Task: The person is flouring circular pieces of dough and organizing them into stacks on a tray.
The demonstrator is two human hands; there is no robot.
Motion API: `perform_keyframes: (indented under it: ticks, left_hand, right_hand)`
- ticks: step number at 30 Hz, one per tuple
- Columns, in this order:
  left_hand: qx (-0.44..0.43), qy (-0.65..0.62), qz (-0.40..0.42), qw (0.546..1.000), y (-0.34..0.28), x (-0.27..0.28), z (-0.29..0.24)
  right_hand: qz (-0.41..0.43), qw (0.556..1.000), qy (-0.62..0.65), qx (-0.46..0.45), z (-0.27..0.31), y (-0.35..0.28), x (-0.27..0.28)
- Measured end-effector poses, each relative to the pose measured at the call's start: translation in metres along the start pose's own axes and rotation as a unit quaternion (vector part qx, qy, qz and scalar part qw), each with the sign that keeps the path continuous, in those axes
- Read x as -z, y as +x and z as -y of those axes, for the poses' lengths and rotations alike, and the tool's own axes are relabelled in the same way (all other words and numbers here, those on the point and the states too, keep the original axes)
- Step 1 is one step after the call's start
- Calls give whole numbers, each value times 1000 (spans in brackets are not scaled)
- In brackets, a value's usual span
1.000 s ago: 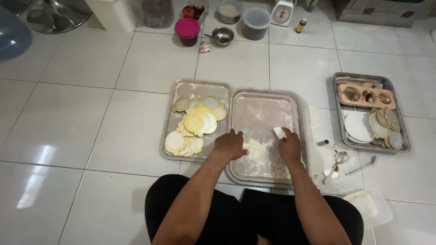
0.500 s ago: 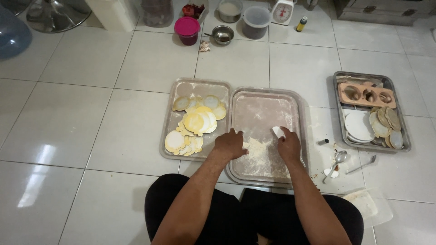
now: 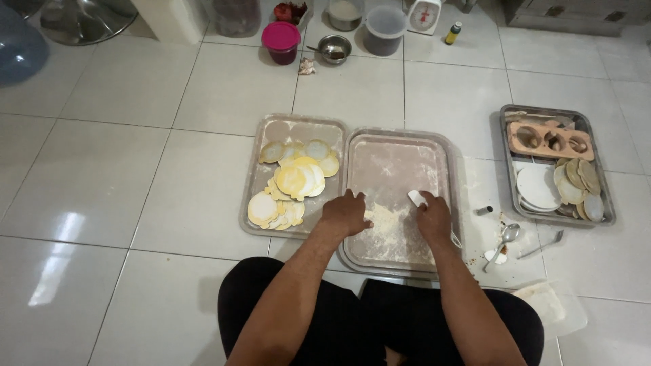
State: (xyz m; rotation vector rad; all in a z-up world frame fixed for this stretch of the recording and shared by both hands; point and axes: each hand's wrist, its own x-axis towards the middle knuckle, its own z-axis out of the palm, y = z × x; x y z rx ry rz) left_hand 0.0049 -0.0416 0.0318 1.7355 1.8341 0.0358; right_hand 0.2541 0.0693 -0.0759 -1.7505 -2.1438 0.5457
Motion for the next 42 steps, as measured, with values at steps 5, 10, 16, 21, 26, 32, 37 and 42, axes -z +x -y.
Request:
perform_keyframes:
  ticks: [5,10,16,21,26,32,37,42]
  left_hand:
    - [-8,-1,-12,1000,-2,4,-1]
    - [-4,-19,-55,998,-24,33,-19]
    - [28,-72,-77,994,-43,55,-30]
    - [8,-52,-43,998,-18,28,-14]
    - [55,39,-10,998,40,-35,27]
    - [77,93,44,992,57,-64,36]
    - [89,104,113,984,41,-53,23]
    - [102,137,143,975,50,-62,22]
  right_hand:
    - [-12,999,22,22,18,-9,14]
    - [-5,995,82,63,51,-16,38]
    - [-22,974,66,215,84,-22,68]
    - [-5,982,54,181,43,-6,55]
    - [-18,993,-23,112,-25,5,16]
    - [-17,993,-115,27,-32,21,-8]
    - [9,984,-176,-14,-20,22,-18]
    - [52,985,-146,70,28,-19,-25]
